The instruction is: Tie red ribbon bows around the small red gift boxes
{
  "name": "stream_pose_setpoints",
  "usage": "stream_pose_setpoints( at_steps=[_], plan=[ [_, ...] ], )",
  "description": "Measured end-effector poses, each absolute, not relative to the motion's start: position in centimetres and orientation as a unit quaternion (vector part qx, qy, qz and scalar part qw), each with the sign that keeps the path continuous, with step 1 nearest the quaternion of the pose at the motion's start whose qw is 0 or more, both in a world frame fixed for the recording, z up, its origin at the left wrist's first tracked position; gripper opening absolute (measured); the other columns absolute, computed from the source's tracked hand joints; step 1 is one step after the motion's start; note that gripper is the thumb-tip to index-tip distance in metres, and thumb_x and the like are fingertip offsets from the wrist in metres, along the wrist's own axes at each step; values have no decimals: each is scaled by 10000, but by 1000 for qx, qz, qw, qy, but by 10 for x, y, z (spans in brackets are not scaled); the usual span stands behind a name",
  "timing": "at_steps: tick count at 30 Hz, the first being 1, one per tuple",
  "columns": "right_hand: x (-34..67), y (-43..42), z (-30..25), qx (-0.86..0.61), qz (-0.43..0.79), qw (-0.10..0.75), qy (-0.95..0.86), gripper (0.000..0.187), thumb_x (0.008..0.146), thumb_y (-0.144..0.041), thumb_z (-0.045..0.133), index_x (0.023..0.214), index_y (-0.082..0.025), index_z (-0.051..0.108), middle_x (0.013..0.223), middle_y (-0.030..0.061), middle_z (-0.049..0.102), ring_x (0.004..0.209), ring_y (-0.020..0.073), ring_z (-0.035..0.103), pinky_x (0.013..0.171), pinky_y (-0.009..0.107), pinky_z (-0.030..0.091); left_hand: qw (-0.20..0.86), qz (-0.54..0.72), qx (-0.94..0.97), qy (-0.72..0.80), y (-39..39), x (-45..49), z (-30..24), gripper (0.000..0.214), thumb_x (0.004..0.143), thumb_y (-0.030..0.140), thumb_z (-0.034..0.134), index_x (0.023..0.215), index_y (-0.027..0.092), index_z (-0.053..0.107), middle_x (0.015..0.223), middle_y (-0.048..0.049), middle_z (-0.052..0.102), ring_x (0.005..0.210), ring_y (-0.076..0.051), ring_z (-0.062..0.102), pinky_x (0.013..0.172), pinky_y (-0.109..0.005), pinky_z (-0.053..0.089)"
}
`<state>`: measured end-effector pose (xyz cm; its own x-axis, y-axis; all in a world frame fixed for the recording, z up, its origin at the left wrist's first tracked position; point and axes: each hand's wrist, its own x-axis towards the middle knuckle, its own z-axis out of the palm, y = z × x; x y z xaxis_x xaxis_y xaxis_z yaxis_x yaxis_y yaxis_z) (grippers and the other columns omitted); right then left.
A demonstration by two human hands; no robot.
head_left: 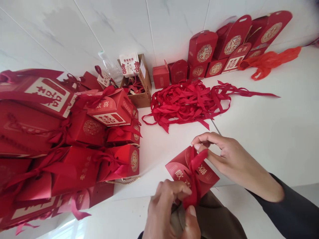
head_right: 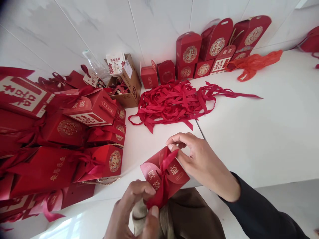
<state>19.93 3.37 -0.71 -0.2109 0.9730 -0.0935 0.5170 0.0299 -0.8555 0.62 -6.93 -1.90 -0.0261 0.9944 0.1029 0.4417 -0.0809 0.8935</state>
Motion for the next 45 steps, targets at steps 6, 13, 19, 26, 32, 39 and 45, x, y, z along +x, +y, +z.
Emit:
stream_pose_setpoints(
  at_steps=[6, 13, 19, 26, 32, 39, 45],
  plan=[
    [205, 9, 4, -613, 268, 326, -668, 254, 1011, -520, 561, 993, -273, 618, 963, 30, 685, 852, 203, 649, 634, 285, 491, 220, 424, 673, 565, -27, -12, -7, 176, 987, 217, 533, 1129, 268, 624, 1143, -62, 638, 1099, -204, 611, 896, -339, 517],
    [194, -26, -3, -528, 272, 221, -774, 142, 962, -345, 649, 847, -266, 621, 758, -3, 637, 699, 200, 616, 648, 333, 484, 312, 390, 671, 548, -2, 12, -19, 130, 896, 211, 706, 1002, 278, 739, 1215, -41, 660, 1209, -232, 587, 1031, -401, 483],
    [182, -31, -4, -548, 317, 223, -741, 173, 957, -268, 529, 787, -267, 559, 707, -6, 594, 644, 175, 591, 572, 290, 476, 395, 474, 539, 573, -2, 17, -32, 118, 1015, 311, 583, 974, 226, 655, 946, -23, 688, 893, -163, 647, 837, -316, 515],
    [185, -33, 3, -550, 425, 196, -692, 176, 964, -342, 516, 810, -270, 556, 790, 1, 628, 559, 141, 533, 375, 233, 339, 356, 456, 592, 561, -8, 16, -28, 140, 932, 276, 661, 1064, 232, 669, 1120, -67, 690, 1066, -228, 647, 932, -389, 509],
    [187, -36, 7, -538, 450, 167, -693, 170, 975, -353, 515, 831, -274, 556, 816, -12, 620, 615, 144, 558, 455, 243, 403, 400, 499, 504, 581, -3, 20, -29, 142, 991, 340, 615, 936, 211, 643, 905, -31, 700, 841, -162, 660, 779, -297, 526],
    [200, -24, 11, -517, 486, 180, -681, 234, 1010, -479, 562, 901, -294, 652, 810, -22, 666, 616, 148, 583, 485, 249, 433, 402, 558, 456, 564, -4, 12, -29, 167, 1037, 360, 548, 1133, 232, 595, 1138, -64, 721, 1014, -158, 694, 872, -276, 541],
    [194, 6, -5, -552, 362, 259, -705, 362, 1030, -523, 562, 1359, -373, 571, 1179, 27, 659, 988, 201, 653, 717, 286, 547, 175, 505, 585, 610, -43, 10, -26, 194, 946, 274, 593, 1126, 234, 534, 1350, -106, 575, 1291, -260, 547, 1058, -410, 428]
  ],
)
